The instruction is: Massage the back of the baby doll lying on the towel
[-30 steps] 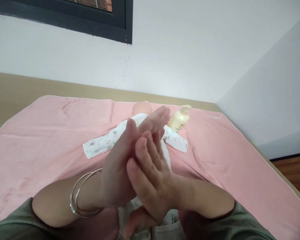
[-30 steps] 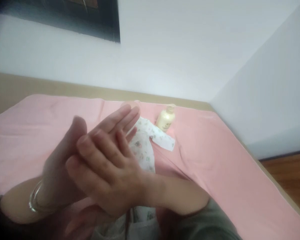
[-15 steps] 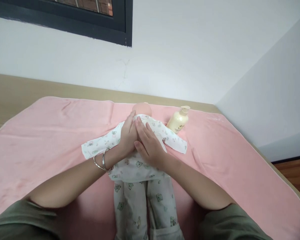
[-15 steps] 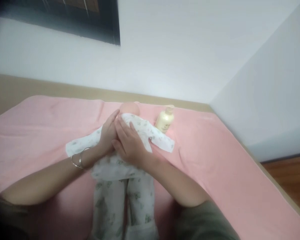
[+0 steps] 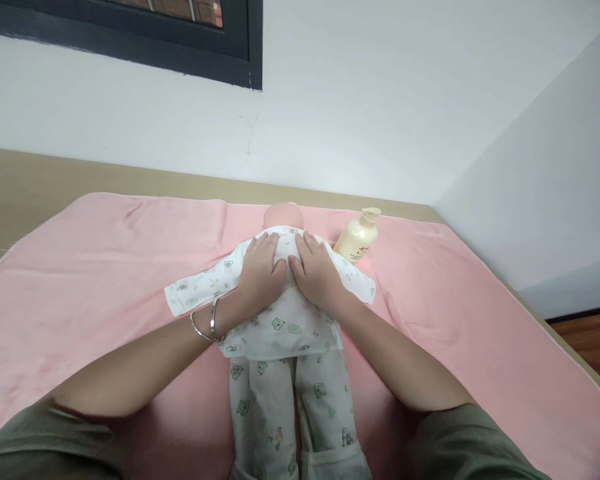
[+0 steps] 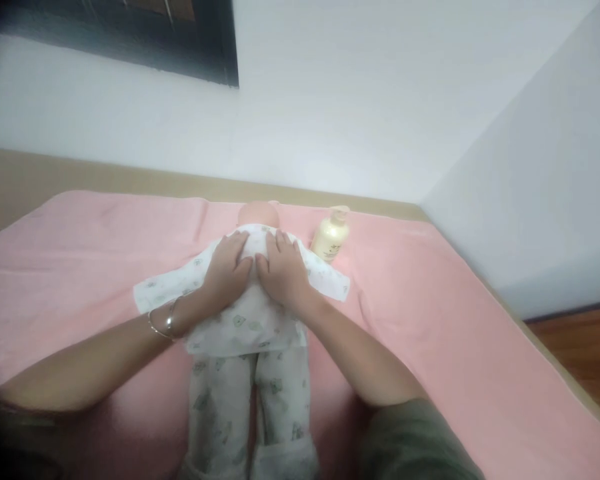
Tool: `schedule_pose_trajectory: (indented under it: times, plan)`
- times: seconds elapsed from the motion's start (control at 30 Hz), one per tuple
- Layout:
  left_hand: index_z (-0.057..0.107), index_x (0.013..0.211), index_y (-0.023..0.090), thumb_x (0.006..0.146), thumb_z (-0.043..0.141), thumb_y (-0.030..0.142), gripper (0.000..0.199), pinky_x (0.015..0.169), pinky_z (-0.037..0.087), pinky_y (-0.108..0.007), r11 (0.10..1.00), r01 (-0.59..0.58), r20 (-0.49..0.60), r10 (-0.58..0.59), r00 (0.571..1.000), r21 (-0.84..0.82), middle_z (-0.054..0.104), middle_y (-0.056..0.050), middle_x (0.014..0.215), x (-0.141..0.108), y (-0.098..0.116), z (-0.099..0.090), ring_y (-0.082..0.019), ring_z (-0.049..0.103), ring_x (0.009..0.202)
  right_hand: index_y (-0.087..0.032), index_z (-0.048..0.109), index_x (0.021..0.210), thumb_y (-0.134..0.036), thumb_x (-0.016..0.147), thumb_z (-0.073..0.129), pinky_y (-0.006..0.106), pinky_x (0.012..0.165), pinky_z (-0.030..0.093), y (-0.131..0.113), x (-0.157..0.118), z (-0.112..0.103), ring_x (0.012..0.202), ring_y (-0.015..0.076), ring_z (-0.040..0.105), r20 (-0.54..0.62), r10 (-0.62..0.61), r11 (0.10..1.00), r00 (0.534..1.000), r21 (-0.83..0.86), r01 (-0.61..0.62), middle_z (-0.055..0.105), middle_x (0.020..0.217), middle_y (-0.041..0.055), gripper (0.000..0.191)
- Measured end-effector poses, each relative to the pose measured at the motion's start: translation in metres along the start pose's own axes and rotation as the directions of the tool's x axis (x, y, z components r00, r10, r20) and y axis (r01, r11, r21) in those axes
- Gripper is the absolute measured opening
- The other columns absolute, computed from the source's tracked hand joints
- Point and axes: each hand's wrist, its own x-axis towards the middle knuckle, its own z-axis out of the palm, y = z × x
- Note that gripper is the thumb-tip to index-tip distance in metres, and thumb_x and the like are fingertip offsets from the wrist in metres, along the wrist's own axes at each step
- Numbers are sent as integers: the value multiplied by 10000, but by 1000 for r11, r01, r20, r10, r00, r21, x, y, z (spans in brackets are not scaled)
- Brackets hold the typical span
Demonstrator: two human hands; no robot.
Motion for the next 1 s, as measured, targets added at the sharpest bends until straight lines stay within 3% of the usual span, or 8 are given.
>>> schedule_pose_trajectory:
  times: [0.17,0.33,0.5,0.63,0.7,0.83,0.93,1.0]
  plan:
    - [618,1273,176,899,365,281,464,1200,359,-551,988,69,-83,-81,993,-136,646,-123,1346,-7,-2,-3,-295,562,1298,-6,428,1496,-216,948,425,634,1236,269,-34,-30,4,1543,396,233,-20,-201,977,979,-72,199,370,1602,249,587]
    - [594,1308,172,959,333,331,464,1154,413,-505,976,82,-124,-108,986,-200,631,-136,1355,-9,-8,-1,-281,569,1276,-178,506,1472,-201,940,430,564,1275,230,-8,-4,-1,1533,257,310,76,-440,897,895,85,434,474,1575,83,539]
    - [598,1297,167,938,376,330,452,1170,392,-516,975,86,-141,-116,983,-203,628,-141,1368,-6,-6,1,-292,556,1293,-148,424,1528,-413,1018,411,580,1246,252,21,24,-9,1535,319,294,116,-224,974,968,53,219,367,1631,138,575]
    - [611,1265,173,932,382,322,431,1170,385,-531,972,95,-137,-126,982,-215,641,-138,1342,-6,-4,0,-297,562,1276,0,419,1493,-357,1014,384,604,1208,311,-3,3,-6,1473,387,391,-5,-24,997,1000,-80,24,449,1546,268,598]
    - [614,1255,180,938,379,332,424,1161,392,-535,972,108,-116,-134,984,-208,646,-132,1324,-6,-4,-1,-298,569,1257,35,434,1470,-273,1001,363,585,1226,292,-21,-14,-2,1488,382,366,-60,-102,987,993,-130,93,450,1538,284,566]
    - [607,1271,155,957,348,348,450,1123,428,-508,968,111,-91,-134,987,-223,644,-144,1311,-6,-5,-3,-288,579,1226,-81,485,1474,-195,959,407,559,1283,177,-30,-21,-1,1529,306,310,71,-411,908,909,-53,415,504,1542,151,534]
    - [593,1297,135,952,343,343,474,1136,409,-520,970,107,-93,-130,987,-218,641,-156,1319,-5,-5,-2,-293,574,1233,-195,517,1466,-234,982,412,578,1276,168,-8,1,-5,1549,283,265,146,-419,908,896,40,418,475,1577,67,498]
    - [586,1310,144,932,364,331,476,1169,372,-533,974,106,-96,-127,987,-200,635,-149,1340,-4,-4,-1,-295,560,1260,-194,457,1512,-313,1012,397,584,1260,198,8,17,-7,1553,298,250,147,-304,953,941,47,301,388,1628,80,518]
